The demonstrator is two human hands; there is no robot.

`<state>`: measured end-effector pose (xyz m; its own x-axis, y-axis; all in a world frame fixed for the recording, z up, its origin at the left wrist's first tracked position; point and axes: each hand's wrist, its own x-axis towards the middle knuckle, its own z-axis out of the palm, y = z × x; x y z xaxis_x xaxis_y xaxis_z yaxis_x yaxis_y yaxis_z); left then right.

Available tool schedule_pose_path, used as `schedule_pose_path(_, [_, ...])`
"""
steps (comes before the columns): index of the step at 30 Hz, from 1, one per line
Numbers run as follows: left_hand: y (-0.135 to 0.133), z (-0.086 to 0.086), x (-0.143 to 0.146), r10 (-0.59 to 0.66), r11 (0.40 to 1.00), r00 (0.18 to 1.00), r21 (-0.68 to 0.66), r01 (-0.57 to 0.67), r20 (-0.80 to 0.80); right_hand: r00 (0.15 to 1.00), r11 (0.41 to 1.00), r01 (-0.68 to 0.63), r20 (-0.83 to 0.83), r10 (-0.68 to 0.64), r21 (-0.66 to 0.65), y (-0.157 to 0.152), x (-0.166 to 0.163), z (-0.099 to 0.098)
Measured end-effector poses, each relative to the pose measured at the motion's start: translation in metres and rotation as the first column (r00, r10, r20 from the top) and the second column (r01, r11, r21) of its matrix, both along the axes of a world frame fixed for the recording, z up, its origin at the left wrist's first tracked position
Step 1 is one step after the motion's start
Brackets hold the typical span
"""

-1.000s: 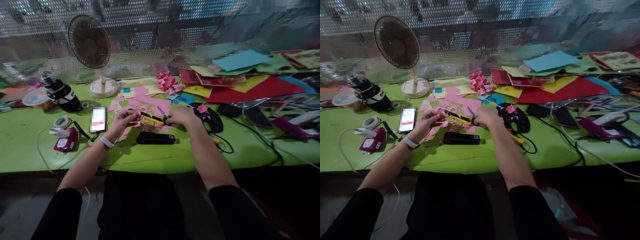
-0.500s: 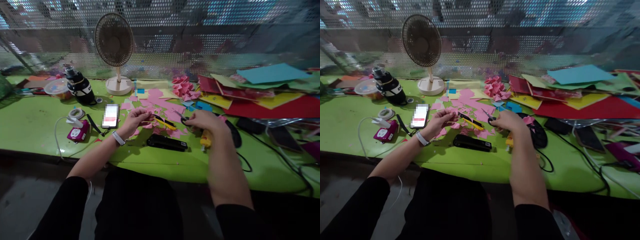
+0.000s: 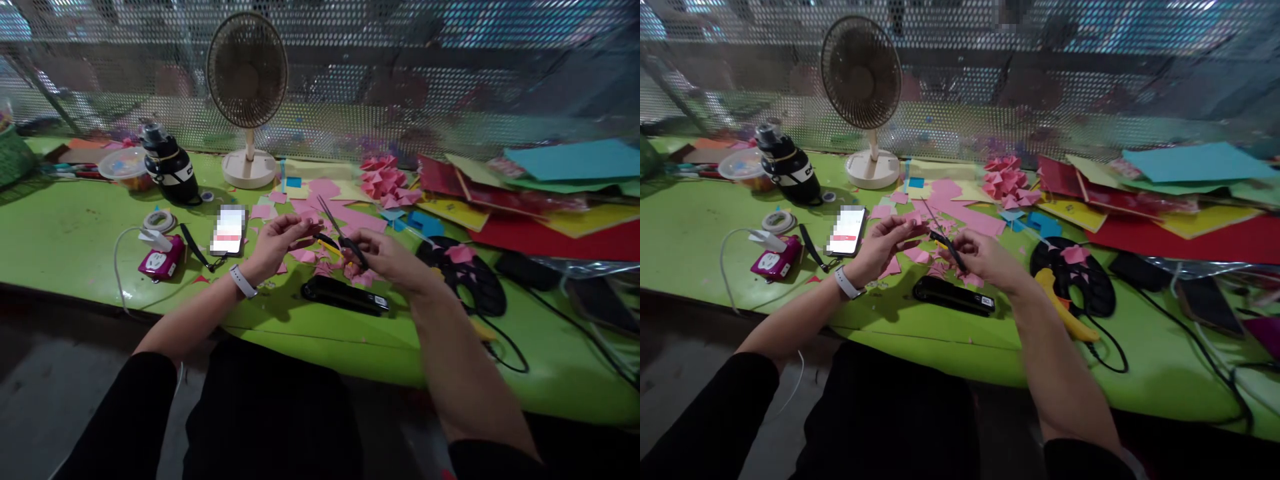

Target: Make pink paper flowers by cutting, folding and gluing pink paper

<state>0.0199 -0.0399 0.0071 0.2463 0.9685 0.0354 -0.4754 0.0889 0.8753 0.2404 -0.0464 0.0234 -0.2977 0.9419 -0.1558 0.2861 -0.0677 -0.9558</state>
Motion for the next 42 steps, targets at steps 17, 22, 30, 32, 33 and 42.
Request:
schedule_pose_path(17, [0.001,-0.004,0.002,-0.028,1.0,0.999,-0.014,0.028,0.018,0.992,0.992,-0.122,0.032,0.123,-0.014,-0.008,-0.015,0.006])
schedule_pose_path(22, [0.002,-0.004,0.001,-0.028,0.999,0.999,-0.019,0.029,0.021,0.992,0.993,-0.12,0.034,0.12,0.015,-0.006,-0.012,0.001])
schedule_pose_path(30, [0.002,-0.005,0.002,-0.031,0.999,0.997,-0.03,0.033,0.07,0.993,0.994,-0.099,0.06,0.097,0.035,-0.003,-0.01,-0.007])
schedule_pose_path(32, [0.002,-0.006,0.003,-0.033,0.999,0.997,-0.032,0.036,0.076,0.994,0.995,-0.091,0.07,0.088,0.043,-0.004,-0.011,-0.007])
schedule_pose_path(33, [0.002,-0.006,0.003,-0.035,0.999,0.996,-0.032,0.037,0.08,0.994,0.995,-0.086,0.074,0.083,0.049,-0.004,-0.011,-0.006])
schedule_pose_path(42, [0.003,-0.006,0.002,-0.036,0.999,0.994,-0.02,0.038,0.107,0.998,0.997,-0.044,0.054,0.04,0.059,-0.007,-0.014,-0.004])
